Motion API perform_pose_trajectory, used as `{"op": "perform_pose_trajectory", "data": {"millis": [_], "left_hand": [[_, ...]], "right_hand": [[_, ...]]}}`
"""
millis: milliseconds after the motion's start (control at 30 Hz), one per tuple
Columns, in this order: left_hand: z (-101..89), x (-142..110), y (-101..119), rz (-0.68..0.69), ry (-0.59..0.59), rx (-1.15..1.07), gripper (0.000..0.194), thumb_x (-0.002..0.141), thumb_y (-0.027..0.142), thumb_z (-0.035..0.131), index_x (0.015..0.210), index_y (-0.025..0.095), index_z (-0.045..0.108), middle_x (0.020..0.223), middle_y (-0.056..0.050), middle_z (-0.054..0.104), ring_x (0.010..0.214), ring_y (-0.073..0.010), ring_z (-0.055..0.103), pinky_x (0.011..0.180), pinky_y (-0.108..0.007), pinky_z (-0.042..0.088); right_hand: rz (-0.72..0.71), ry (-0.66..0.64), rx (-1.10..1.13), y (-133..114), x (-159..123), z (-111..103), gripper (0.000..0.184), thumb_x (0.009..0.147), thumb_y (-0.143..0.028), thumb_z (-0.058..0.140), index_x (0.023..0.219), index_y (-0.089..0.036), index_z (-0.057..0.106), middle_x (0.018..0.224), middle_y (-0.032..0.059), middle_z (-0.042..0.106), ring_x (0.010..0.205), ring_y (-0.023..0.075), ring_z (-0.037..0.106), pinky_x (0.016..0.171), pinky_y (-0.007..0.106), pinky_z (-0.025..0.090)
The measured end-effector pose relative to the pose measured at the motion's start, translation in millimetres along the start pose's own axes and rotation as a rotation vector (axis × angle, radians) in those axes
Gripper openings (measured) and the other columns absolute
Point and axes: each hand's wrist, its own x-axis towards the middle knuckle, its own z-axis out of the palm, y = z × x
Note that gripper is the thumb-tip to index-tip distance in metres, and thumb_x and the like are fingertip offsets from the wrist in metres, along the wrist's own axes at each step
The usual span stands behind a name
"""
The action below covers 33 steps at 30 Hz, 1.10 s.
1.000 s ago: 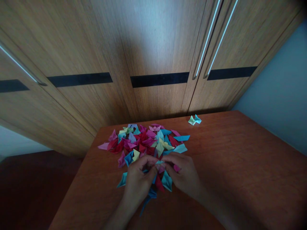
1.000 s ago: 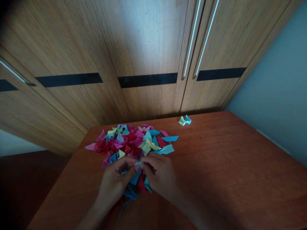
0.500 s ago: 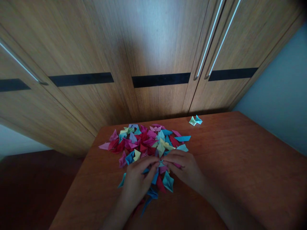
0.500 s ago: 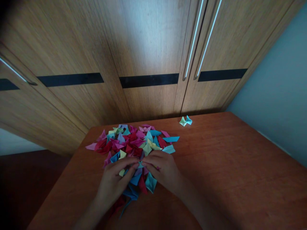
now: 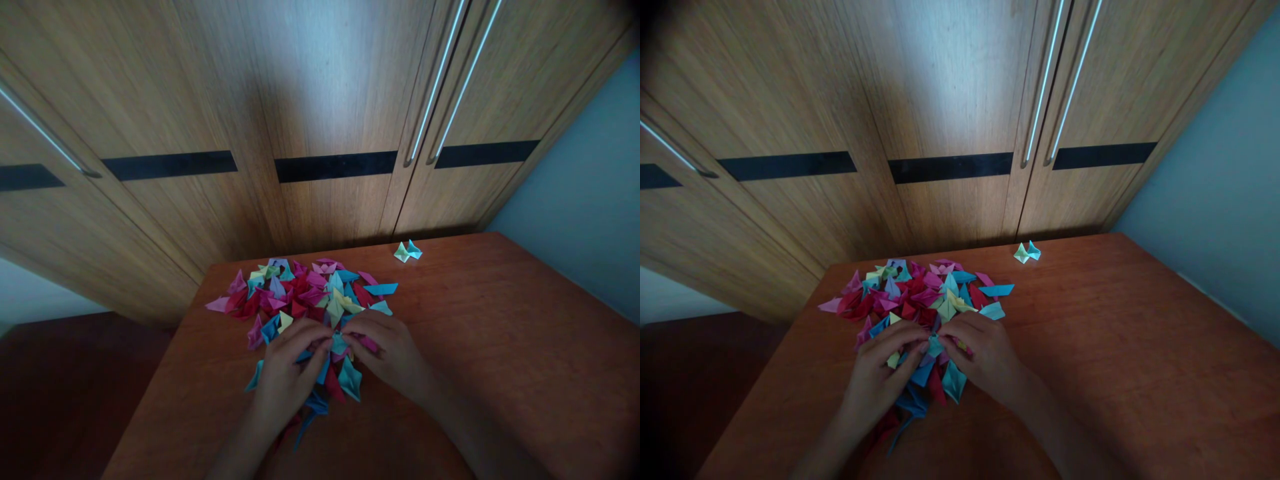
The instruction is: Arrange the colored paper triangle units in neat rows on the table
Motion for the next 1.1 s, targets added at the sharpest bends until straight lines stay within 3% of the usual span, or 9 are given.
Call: {"op": "perform_pose_trajectory", "data": {"millis": [200,300,467,667,800,900,967,1100], "left_hand": [[1.3,0.8,2.8,0.01,0.002,0.041,0.011,0.085,0.016,0.058,0.087,0.022,0.067,0.091,-0.004,0.065,0.084,-0.0175,0.062,0.073,-0.026,0.048],[1.1,0.7,1.4,0.007,0.008,0.064,0.012,0.086,0.016,0.055,0.087,0.022,0.066,0.09,-0.004,0.064,0.084,-0.0178,0.061,0.074,-0.027,0.048],[-4.0,2.1,-3.4,-0.032,0.057,0.087,0.012,0.085,0.014,0.055,0.084,0.021,0.064,0.087,-0.004,0.066,0.08,-0.0169,0.062,0.071,-0.025,0.048],[-12.0,2.8,-6.3,-0.113,0.078,0.1,0.009,0.086,0.018,0.054,0.085,0.02,0.063,0.085,-0.004,0.066,0.075,-0.0164,0.062,0.065,-0.024,0.048],[-8.9,1.5,-6.9,-0.034,0.036,0.12,0.009,0.086,0.015,0.056,0.085,0.02,0.063,0.086,-0.004,0.067,0.078,-0.0164,0.063,0.07,-0.025,0.049],[-3.5,-0.2,-8.4,0.054,0.013,0.121,0.014,0.086,0.013,0.055,0.093,0.02,0.065,0.091,-0.005,0.067,0.085,-0.0166,0.064,0.077,-0.026,0.049],[-1.0,-1.2,-10.1,0.094,0.003,0.124,0.018,0.086,0.011,0.055,0.098,0.02,0.065,0.093,-0.005,0.068,0.088,-0.0163,0.064,0.079,-0.025,0.05],[-2.2,-2.3,-13.4,0.118,0.023,0.136,0.019,0.086,0.01,0.055,0.097,0.021,0.067,0.093,-0.005,0.068,0.088,-0.0156,0.065,0.078,-0.024,0.051]], "right_hand": [[-0.059,-0.076,-0.101,1.2,-2.1,2.4,0.014,0.091,-0.023,0.053,0.099,-0.022,0.065,0.09,0.0045,0.068,0.083,0.0153,0.061,0.073,0.027,0.05],[-0.108,-0.037,-0.112,1.8,-0.6,1.5,0.015,0.091,-0.022,0.053,0.095,-0.023,0.067,0.093,0.0049,0.068,0.088,0.0162,0.061,0.077,0.029,0.05],[-0.046,0.048,-0.079,4.9,2.1,-6.5,0.013,0.09,-0.02,0.053,0.09,-0.023,0.066,0.088,0.0041,0.067,0.084,0.0163,0.061,0.079,0.032,0.051],[0.008,0.052,-0.048,11.2,-0.2,-13.9,0.012,0.09,-0.019,0.053,0.092,-0.023,0.064,0.087,0.004,0.067,0.084,0.0164,0.061,0.076,0.03,0.05],[0.021,-0.011,-0.034,7.6,-1.5,-9.2,0.023,0.087,-0.028,0.061,0.109,-0.023,0.061,0.094,0.0048,0.067,0.088,0.017,0.061,0.078,0.031,0.05],[-0.024,-0.057,-0.065,5.3,-1.5,-5.1,0.012,0.091,-0.025,0.055,0.096,-0.022,0.065,0.086,0.0037,0.067,0.082,0.0157,0.06,0.075,0.029,0.049],[-0.042,-0.055,-0.084,6.6,-1.7,-4.0,0.014,0.092,-0.023,0.052,0.089,-0.021,0.066,0.082,0.0033,0.066,0.078,0.0148,0.059,0.073,0.028,0.048],[-0.034,-0.034,-0.095,13.3,-2.7,-6.4,0.012,0.091,-0.023,0.054,0.091,-0.021,0.066,0.083,0.0028,0.068,0.077,0.0134,0.061,0.072,0.026,0.048]]}}
